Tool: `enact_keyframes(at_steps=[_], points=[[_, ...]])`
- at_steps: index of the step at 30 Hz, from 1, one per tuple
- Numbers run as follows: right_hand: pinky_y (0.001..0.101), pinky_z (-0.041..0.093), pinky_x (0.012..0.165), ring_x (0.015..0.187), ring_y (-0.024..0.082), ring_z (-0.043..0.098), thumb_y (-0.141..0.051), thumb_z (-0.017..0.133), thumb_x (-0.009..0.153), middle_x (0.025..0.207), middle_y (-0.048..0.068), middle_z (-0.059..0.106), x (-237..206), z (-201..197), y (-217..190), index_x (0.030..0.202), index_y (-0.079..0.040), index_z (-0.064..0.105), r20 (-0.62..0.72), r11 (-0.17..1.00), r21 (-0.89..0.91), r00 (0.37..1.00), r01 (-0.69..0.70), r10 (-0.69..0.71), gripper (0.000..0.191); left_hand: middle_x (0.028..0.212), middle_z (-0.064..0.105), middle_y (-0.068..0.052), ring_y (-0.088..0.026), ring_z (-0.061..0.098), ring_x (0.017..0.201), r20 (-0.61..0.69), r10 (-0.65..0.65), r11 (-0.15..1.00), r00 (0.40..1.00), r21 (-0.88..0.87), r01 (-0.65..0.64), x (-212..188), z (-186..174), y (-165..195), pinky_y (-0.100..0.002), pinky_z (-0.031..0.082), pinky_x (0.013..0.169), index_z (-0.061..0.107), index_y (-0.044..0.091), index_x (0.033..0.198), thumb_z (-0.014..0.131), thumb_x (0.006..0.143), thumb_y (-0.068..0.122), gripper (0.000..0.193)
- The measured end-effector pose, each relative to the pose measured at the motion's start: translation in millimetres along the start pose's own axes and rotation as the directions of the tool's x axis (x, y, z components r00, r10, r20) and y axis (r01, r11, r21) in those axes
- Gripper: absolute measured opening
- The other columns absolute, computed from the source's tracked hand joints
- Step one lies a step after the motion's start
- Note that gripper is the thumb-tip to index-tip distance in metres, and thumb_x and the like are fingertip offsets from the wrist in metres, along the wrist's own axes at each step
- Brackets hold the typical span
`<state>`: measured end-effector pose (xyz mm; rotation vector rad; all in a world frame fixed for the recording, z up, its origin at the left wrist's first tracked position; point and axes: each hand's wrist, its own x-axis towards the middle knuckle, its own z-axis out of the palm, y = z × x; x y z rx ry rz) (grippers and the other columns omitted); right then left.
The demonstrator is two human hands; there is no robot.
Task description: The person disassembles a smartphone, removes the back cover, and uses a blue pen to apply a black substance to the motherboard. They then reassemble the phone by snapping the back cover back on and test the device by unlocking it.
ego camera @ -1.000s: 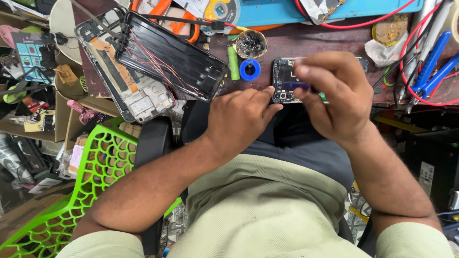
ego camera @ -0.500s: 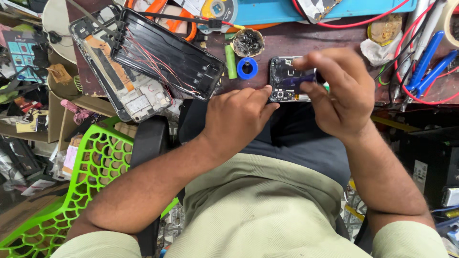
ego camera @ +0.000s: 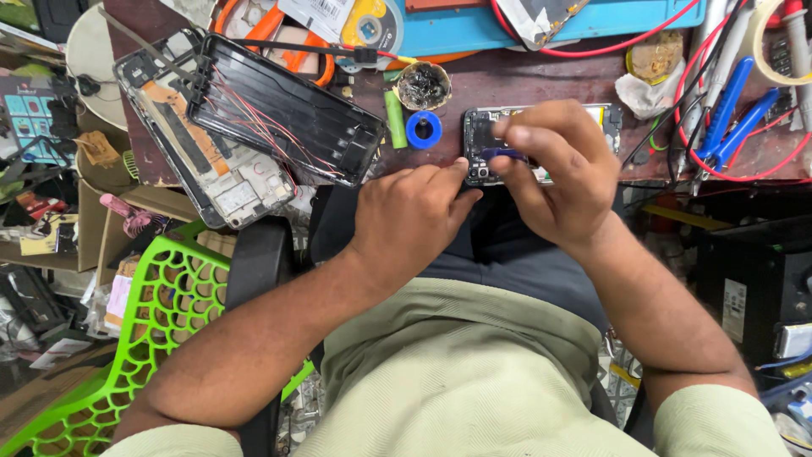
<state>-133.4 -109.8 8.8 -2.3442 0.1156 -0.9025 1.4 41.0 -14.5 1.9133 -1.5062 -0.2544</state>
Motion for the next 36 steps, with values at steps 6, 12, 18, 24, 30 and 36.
enact_keyframes(at_steps=[6, 12, 18, 24, 30, 36], points=[[0.0361, 0.054, 0.075, 0.091, 0.028, 0.069, -0.005, 0.085, 0.096, 0.096, 0.013, 0.068, -1.3, -4.3, 1.7, 0.119, -0.003, 0.066, -0.019, 0.997, -0.061, 0.999, 0.042, -0.043, 0.030, 0.075, 0.069, -0.006, -0.025, 0.071, 0.067, 0.005, -0.004, 1.000, 1.000, 0.001, 0.004, -0.2, -0.9, 0.6, -0.038, 0.055, 0.058, 0.076, 0.005, 0.110, 0.080, 0.088, 0.031, 0.035], [0.0398, 0.053, 0.079, 0.089, 0.030, 0.068, -0.002, 0.080, 0.093, 0.095, 0.011, 0.067, 6.4, -9.1, -0.9, 0.116, -0.001, 0.064, -0.009, 0.993, -0.080, 0.996, 0.087, -0.088, 0.028, 0.075, 0.068, -0.006, -0.024, 0.070, 0.067, 0.009, 0.003, 1.000, 1.000, 0.021, -0.003, -0.1, -0.3, 0.6, -0.038, 0.055, 0.057, 0.076, 0.005, 0.110, 0.080, 0.088, 0.033, 0.036], [0.0434, 0.052, 0.087, 0.097, 0.032, 0.068, 0.002, 0.076, 0.091, 0.103, 0.011, 0.074, 11.2, -12.5, -2.6, 0.114, 0.000, 0.064, 0.050, 0.991, -0.096, 0.995, 0.088, -0.083, 0.027, 0.075, 0.068, -0.005, -0.024, 0.070, 0.066, 0.010, 0.006, 1.000, 1.000, 0.029, -0.007, 0.2, 0.3, 1.0, -0.038, 0.055, 0.057, 0.076, 0.005, 0.111, 0.080, 0.088, 0.033, 0.037], [0.0414, 0.054, 0.088, 0.097, 0.034, 0.067, 0.001, 0.076, 0.092, 0.103, 0.013, 0.075, 13.9, -6.0, -3.0, 0.117, -0.005, 0.058, 0.036, 0.989, -0.103, 0.994, 0.109, -0.106, 0.032, 0.074, 0.067, -0.005, -0.024, 0.070, 0.066, 0.013, 0.014, 0.999, 1.000, 0.052, -0.014, -0.6, 0.3, 0.7, -0.038, 0.055, 0.057, 0.076, 0.006, 0.111, 0.079, 0.090, 0.035, 0.036], [0.0422, 0.054, 0.087, 0.100, 0.031, 0.072, 0.004, 0.071, 0.094, 0.100, 0.008, 0.076, 9.0, -3.2, -3.2, 0.117, -0.007, 0.057, 0.053, 0.995, -0.051, 0.995, 0.090, -0.087, 0.029, 0.073, 0.067, -0.004, -0.023, 0.070, 0.065, 0.024, 0.010, 0.998, 1.000, 0.061, -0.011, 0.6, 0.3, 2.0, -0.039, 0.054, 0.056, 0.076, 0.007, 0.108, 0.079, 0.091, 0.035, 0.032], [0.0293, 0.063, 0.080, 0.094, 0.024, 0.076, -0.001, 0.069, 0.111, 0.110, 0.021, 0.073, -5.9, -17.5, 20.4, 0.126, -0.005, 0.041, -0.077, 0.982, 0.148, 0.988, -0.118, 0.130, 0.032, 0.076, 0.069, -0.005, -0.023, 0.070, 0.066, -0.008, 0.025, 0.998, 1.000, 0.050, -0.024, 0.2, -2.0, 2.2, -0.037, 0.054, 0.056, 0.076, 0.006, 0.110, 0.082, 0.087, 0.034, 0.037]])
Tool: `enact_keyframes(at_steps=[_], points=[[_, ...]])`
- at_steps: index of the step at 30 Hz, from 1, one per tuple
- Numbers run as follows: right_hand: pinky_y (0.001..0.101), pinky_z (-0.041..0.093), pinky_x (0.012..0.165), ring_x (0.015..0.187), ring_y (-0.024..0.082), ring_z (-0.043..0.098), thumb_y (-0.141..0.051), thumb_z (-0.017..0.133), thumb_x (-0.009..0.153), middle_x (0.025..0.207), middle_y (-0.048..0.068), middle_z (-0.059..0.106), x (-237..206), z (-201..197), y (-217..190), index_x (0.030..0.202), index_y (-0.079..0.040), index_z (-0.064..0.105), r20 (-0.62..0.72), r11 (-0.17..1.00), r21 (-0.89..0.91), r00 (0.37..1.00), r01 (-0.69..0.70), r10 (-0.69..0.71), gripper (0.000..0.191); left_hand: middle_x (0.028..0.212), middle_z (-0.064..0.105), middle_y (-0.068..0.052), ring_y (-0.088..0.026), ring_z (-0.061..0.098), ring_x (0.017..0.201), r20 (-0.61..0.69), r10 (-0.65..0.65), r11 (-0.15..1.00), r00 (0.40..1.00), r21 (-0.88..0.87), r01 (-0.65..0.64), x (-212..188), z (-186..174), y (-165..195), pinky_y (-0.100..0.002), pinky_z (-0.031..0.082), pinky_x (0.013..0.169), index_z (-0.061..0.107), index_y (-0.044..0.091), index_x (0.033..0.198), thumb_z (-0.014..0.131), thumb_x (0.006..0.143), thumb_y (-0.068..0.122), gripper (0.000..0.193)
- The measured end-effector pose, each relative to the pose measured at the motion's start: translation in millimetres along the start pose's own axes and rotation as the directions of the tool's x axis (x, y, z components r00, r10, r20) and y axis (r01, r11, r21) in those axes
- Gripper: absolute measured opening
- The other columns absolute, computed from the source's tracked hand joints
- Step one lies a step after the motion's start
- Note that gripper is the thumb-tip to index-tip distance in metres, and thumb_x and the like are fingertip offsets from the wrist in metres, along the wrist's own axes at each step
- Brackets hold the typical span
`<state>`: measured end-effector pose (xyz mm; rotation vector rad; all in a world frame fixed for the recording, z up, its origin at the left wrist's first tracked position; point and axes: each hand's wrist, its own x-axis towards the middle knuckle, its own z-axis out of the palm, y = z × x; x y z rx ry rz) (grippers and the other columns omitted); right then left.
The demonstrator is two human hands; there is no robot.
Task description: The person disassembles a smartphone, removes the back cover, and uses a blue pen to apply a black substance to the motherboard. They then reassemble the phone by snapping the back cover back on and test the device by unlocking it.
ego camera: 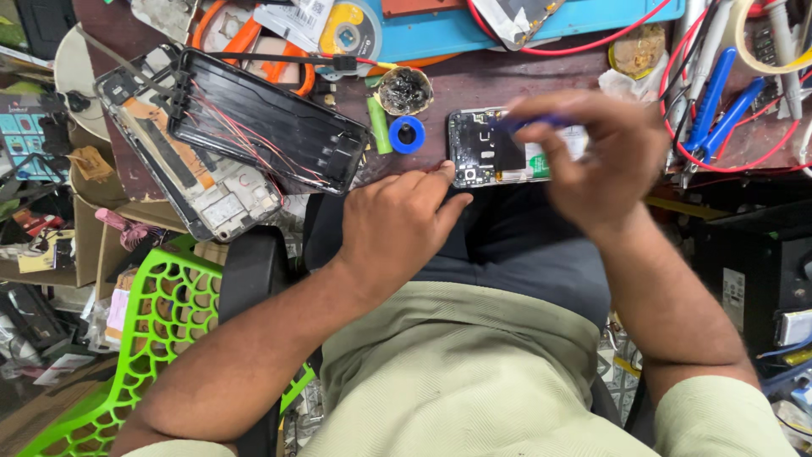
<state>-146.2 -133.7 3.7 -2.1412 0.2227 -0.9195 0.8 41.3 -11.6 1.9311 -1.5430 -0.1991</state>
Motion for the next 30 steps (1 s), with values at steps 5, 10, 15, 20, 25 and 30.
enact_keyframes(at_steps=[5, 10, 15, 20, 25, 30], points=[[0.0303, 0.065, 0.095, 0.105, 0.022, 0.074, -0.004, 0.063, 0.120, 0.126, 0.024, 0.069, -2.8, -14.1, 28.4, 0.120, -0.005, 0.032, -0.242, 0.987, 0.143, 0.965, -0.067, 0.101, 0.032, 0.075, 0.069, -0.005, -0.023, 0.070, 0.066, -0.008, -0.013, 1.000, 1.000, -0.012, 0.013, 0.0, -0.4, 0.5, -0.036, 0.054, 0.056, 0.077, 0.006, 0.109, 0.083, 0.086, 0.033, 0.037], [0.0302, 0.062, 0.097, 0.107, 0.023, 0.072, -0.001, 0.063, 0.121, 0.131, 0.028, 0.068, -5.8, -4.5, 48.7, 0.116, -0.005, 0.030, -0.241, 0.994, 0.084, 0.967, -0.066, 0.084, 0.034, 0.073, 0.068, -0.005, -0.022, 0.070, 0.065, -0.004, -0.007, 1.000, 1.000, -0.003, 0.007, 0.5, -0.6, 0.6, -0.036, 0.054, 0.056, 0.077, 0.006, 0.109, 0.083, 0.085, 0.033, 0.037], [0.0286, 0.061, 0.099, 0.113, 0.023, 0.072, 0.000, 0.061, 0.120, 0.129, 0.026, 0.067, -0.5, -4.5, 55.1, 0.114, -0.004, 0.031, -0.205, 0.984, 0.153, 0.971, -0.093, 0.124, 0.031, 0.073, 0.068, -0.004, -0.022, 0.070, 0.065, -0.008, -0.007, 1.000, 1.000, 0.005, 0.007, 0.3, 1.3, 0.2, -0.036, 0.053, 0.054, 0.077, 0.006, 0.109, 0.083, 0.085, 0.033, 0.036], [0.0296, 0.062, 0.101, 0.118, 0.024, 0.072, 0.002, 0.059, 0.122, 0.131, 0.025, 0.066, 5.2, -5.5, 54.9, 0.113, -0.003, 0.030, -0.181, 0.970, 0.218, 0.972, -0.111, 0.152, 0.030, 0.073, 0.068, -0.004, -0.022, 0.070, 0.064, -0.012, -0.007, 1.000, 1.000, 0.004, 0.007, 0.5, 0.8, 0.3, -0.035, 0.053, 0.055, 0.077, 0.006, 0.109, 0.083, 0.086, 0.033, 0.036], [0.0316, 0.067, 0.094, 0.104, 0.023, 0.073, -0.003, 0.064, 0.124, 0.122, 0.022, 0.070, 1.4, -13.6, 50.6, 0.115, -0.006, 0.031, -0.228, 0.958, 0.247, 0.951, -0.149, 0.207, 0.033, 0.071, 0.067, -0.004, -0.022, 0.068, 0.062, -0.063, 0.005, 1.000, 0.998, -0.028, -0.007, 2.9, -2.0, 1.6, -0.035, 0.052, 0.054, 0.077, 0.006, 0.105, 0.083, 0.087, 0.035, 0.035], [0.0335, 0.062, 0.087, 0.095, 0.026, 0.072, -0.006, 0.057, 0.124, 0.124, 0.023, 0.071, -10.2, -25.6, 40.1, 0.132, -0.007, 0.031, -0.248, 0.967, 0.200, 0.946, -0.159, 0.207, 0.028, 0.069, 0.064, -0.004, -0.022, 0.064, 0.059, -0.188, 0.030, 0.993, 0.982, -0.109, -0.051, 6.0, -8.2, 3.7, -0.035, 0.050, 0.054, 0.076, 0.008, 0.103, 0.083, 0.094, 0.026, 0.022]])
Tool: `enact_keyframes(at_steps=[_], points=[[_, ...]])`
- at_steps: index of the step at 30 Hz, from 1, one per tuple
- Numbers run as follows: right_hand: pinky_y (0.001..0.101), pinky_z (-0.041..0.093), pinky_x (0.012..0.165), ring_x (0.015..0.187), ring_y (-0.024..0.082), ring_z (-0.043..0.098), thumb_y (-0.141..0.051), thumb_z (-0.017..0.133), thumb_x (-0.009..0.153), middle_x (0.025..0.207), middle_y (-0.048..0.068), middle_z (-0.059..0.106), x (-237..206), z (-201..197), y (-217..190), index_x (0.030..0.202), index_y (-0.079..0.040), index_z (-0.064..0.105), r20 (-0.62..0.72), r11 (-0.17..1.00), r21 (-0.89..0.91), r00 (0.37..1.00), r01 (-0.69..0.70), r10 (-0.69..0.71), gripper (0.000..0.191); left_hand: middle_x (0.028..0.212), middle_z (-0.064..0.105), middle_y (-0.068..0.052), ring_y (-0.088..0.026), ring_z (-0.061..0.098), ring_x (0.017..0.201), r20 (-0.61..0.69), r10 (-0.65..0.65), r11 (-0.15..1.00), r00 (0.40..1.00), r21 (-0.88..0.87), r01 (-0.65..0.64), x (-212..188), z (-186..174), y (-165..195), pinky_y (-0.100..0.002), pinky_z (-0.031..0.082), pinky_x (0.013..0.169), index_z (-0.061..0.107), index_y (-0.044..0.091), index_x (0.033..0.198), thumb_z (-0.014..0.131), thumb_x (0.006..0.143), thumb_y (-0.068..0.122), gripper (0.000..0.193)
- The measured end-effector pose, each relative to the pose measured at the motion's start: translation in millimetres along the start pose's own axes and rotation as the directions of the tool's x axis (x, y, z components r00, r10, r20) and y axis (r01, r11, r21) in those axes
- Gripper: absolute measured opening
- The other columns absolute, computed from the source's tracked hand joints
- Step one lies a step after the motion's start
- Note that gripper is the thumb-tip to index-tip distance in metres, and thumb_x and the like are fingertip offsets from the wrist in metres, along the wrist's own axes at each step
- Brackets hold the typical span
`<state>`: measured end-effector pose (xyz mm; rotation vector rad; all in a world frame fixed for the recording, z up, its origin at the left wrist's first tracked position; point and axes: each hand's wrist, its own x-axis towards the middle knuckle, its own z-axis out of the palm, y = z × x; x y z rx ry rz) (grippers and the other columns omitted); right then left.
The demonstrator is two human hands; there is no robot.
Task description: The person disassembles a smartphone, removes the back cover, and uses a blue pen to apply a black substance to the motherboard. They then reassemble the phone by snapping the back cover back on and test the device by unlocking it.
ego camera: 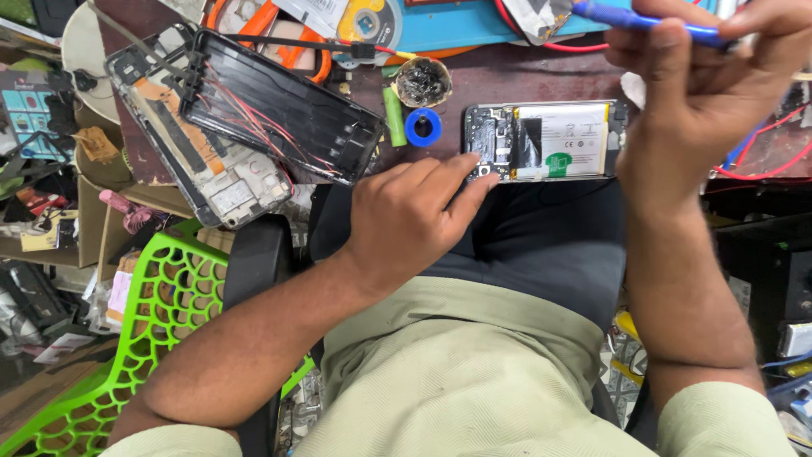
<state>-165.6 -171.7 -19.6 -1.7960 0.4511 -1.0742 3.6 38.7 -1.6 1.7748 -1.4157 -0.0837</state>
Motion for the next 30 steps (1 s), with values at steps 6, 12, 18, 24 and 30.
enact_keyframes(at_steps=[6, 12, 18, 24, 30], points=[[0.0369, 0.060, 0.075, 0.082, 0.028, 0.071, -0.012, 0.065, 0.129, 0.109, 0.026, 0.072, -16.8, -4.6, -16.5, 0.141, -0.004, 0.036, -0.072, 0.949, 0.222, 0.967, -0.225, 0.246, 0.032, 0.087, 0.070, -0.006, -0.021, 0.068, 0.071, -0.087, -0.050, 0.967, 0.995, -0.252, 0.027, 2.8, -5.0, 0.1, -0.030, 0.054, 0.060, 0.071, 0.008, 0.109, 0.078, 0.103, 0.014, 0.011], [0.0363, 0.060, 0.074, 0.090, 0.028, 0.072, -0.011, 0.060, 0.125, 0.102, 0.021, 0.067, -28.7, -1.8, -27.1, 0.144, -0.006, 0.038, 0.003, 0.946, 0.231, 0.972, -0.228, 0.234, 0.030, 0.087, 0.070, -0.005, -0.015, 0.066, 0.064, -0.065, -0.120, 0.948, 0.991, -0.304, 0.095, 3.0, -5.0, 1.1, -0.028, 0.052, 0.060, 0.072, 0.008, 0.119, 0.075, 0.106, 0.015, 0.015], [0.0359, 0.058, 0.077, 0.092, 0.025, 0.072, -0.010, 0.060, 0.125, 0.102, 0.014, 0.060, -31.4, 4.8, -25.9, 0.141, -0.008, 0.037, 0.074, 0.947, 0.236, 0.976, -0.219, 0.207, 0.028, 0.083, 0.069, -0.005, -0.015, 0.068, 0.070, -0.047, -0.152, 0.931, 0.987, -0.343, 0.127, 3.2, -4.8, 0.9, -0.027, 0.053, 0.060, 0.070, 0.006, 0.119, 0.075, 0.103, 0.020, 0.021], [0.0393, 0.063, 0.081, 0.093, 0.026, 0.073, -0.011, 0.061, 0.127, 0.100, 0.013, 0.060, -29.7, 7.5, -25.4, 0.139, -0.006, 0.037, 0.118, 0.954, 0.203, 0.973, -0.220, 0.199, 0.027, 0.094, 0.074, -0.006, -0.016, 0.072, 0.076, -0.061, -0.109, 0.933, 0.992, -0.352, 0.080, 2.1, -6.4, 1.2, -0.026, 0.057, 0.067, 0.069, 0.008, 0.118, 0.071, 0.110, 0.019, 0.013], [0.0383, 0.064, 0.081, 0.094, 0.026, 0.074, -0.012, 0.060, 0.127, 0.103, 0.012, 0.059, -28.7, 5.4, -22.5, 0.139, -0.008, 0.037, 0.146, 0.964, 0.195, 0.977, -0.182, 0.154, 0.026, 0.091, 0.074, -0.007, -0.016, 0.071, 0.074, -0.029, -0.115, 0.927, 0.993, -0.363, 0.097, 3.0, -7.2, -0.3, -0.026, 0.055, 0.062, 0.071, 0.005, 0.114, 0.073, 0.106, 0.014, 0.012]])
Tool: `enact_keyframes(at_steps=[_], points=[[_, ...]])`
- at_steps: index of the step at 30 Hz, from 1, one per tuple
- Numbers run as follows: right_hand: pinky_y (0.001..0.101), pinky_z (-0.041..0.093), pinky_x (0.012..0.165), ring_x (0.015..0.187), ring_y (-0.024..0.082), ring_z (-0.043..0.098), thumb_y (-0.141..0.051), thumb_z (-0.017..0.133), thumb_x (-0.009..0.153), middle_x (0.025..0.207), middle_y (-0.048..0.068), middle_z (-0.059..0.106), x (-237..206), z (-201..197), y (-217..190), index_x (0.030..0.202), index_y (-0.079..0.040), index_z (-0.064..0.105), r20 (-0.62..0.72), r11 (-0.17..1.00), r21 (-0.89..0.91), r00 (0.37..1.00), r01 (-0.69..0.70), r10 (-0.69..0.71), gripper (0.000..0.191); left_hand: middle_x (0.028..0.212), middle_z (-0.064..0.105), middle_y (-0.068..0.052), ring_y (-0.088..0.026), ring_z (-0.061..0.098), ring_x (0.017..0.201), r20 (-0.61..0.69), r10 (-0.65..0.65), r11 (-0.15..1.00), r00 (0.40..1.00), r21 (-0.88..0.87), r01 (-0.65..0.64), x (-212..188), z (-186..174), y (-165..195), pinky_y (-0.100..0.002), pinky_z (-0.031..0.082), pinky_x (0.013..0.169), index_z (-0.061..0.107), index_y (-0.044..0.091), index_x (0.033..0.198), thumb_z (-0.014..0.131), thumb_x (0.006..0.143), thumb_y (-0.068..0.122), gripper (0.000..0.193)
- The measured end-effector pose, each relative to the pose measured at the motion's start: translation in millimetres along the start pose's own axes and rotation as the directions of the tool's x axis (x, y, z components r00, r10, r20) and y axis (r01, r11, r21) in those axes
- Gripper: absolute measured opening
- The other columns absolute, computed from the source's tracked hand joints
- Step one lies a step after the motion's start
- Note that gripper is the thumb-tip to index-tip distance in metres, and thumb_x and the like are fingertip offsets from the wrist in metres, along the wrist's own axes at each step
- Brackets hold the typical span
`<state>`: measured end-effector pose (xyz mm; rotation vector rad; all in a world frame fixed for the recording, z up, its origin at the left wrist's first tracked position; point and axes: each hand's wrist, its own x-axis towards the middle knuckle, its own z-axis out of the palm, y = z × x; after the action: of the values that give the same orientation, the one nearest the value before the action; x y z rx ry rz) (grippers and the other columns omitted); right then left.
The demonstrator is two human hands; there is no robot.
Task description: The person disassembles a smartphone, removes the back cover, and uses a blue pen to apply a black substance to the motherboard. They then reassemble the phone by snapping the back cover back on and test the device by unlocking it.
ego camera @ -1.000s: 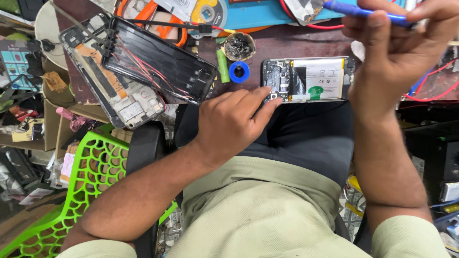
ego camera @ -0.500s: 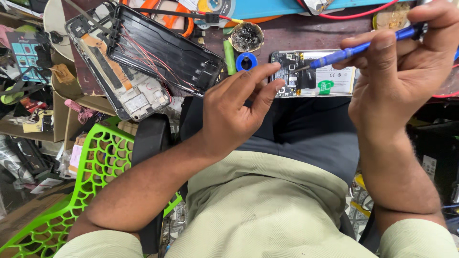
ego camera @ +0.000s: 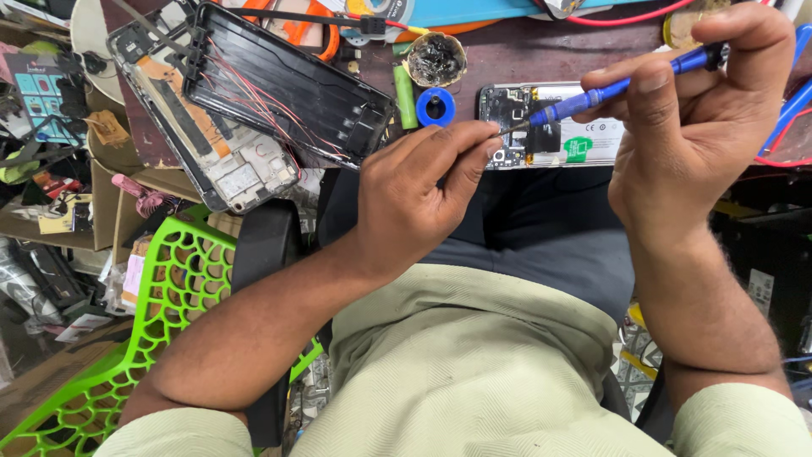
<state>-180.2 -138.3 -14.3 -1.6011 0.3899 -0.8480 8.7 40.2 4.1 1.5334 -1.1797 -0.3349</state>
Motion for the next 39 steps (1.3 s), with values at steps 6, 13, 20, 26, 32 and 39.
enact_keyframes(at_steps=[6, 13, 20, 26, 32, 39], points=[[0.0374, 0.064, 0.082, 0.095, 0.025, 0.074, -0.011, 0.060, 0.128, 0.104, 0.011, 0.058, 1.2, 0.3, 0.5, 0.140, -0.007, 0.037, -0.011, 1.000, 0.005, 1.000, -0.003, 0.003, 0.026, 0.096, 0.074, -0.007, -0.016, 0.072, 0.074, -0.010, 0.063, 0.997, 0.998, 0.035, -0.063, -0.2, -0.4, -0.2, -0.027, 0.057, 0.066, 0.071, 0.005, 0.116, 0.073, 0.107, 0.013, 0.012], [0.0356, 0.064, 0.082, 0.097, 0.025, 0.075, -0.008, 0.061, 0.128, 0.108, 0.008, 0.056, 4.6, 3.2, -5.3, 0.137, -0.006, 0.038, -0.010, 0.999, -0.027, 1.000, -0.019, 0.018, 0.025, 0.097, 0.074, -0.007, -0.017, 0.072, 0.077, -0.013, 0.060, 0.998, 0.998, 0.033, -0.060, -0.3, 1.4, 0.4, -0.027, 0.057, 0.066, 0.071, 0.006, 0.117, 0.073, 0.108, 0.012, 0.012], [0.0334, 0.062, 0.084, 0.099, 0.030, 0.071, 0.003, 0.063, 0.122, 0.113, 0.012, 0.053, 9.3, 0.4, -18.8, 0.146, -0.007, 0.036, 0.144, 0.953, -0.271, 0.985, 0.135, -0.099, 0.037, 0.089, 0.072, -0.009, -0.021, 0.071, 0.076, 0.024, 0.030, 0.999, 0.999, 0.011, -0.030, -0.7, 1.9, -0.2, -0.030, 0.055, 0.064, 0.072, 0.004, 0.115, 0.075, 0.104, 0.008, 0.012], [0.0338, 0.064, 0.089, 0.101, 0.029, 0.072, 0.008, 0.069, 0.112, 0.117, 0.013, 0.058, 7.6, 8.8, -21.3, 0.152, -0.012, 0.027, 0.224, 0.927, -0.299, 0.961, 0.227, -0.163, 0.061, 0.095, 0.074, -0.010, -0.023, 0.074, 0.082, 0.012, 0.015, 1.000, 1.000, 0.008, -0.015, -2.2, 3.7, -1.4, -0.030, 0.057, 0.067, 0.071, 0.005, 0.113, 0.074, 0.104, 0.009, 0.010], [0.0327, 0.061, 0.085, 0.098, 0.028, 0.074, 0.008, 0.071, 0.110, 0.121, 0.013, 0.061, -0.4, 11.0, -13.5, 0.163, -0.015, 0.021, 0.187, 0.946, -0.271, 0.973, 0.180, -0.132, 0.076, 0.087, 0.071, -0.008, -0.020, 0.070, 0.073, 0.017, 0.036, 0.998, 0.999, 0.043, -0.037, -2.4, 6.1, -3.1, -0.030, 0.054, 0.063, 0.072, 0.005, 0.114, 0.077, 0.103, 0.009, 0.012], [0.0292, 0.059, 0.075, 0.090, 0.027, 0.076, 0.004, 0.069, 0.116, 0.127, 0.025, 0.064, -7.5, -2.3, -10.0, 0.169, -0.016, 0.008, 0.141, 0.895, -0.419, 0.985, 0.154, -0.103, 0.083, 0.074, 0.063, -0.002, -0.017, 0.062, 0.063, 0.074, 0.065, 0.994, 0.995, 0.082, -0.071, -3.3, 6.3, -5.3, -0.032, 0.051, 0.061, 0.065, 0.002, 0.134, 0.088, 0.092, 0.022, 0.052]])
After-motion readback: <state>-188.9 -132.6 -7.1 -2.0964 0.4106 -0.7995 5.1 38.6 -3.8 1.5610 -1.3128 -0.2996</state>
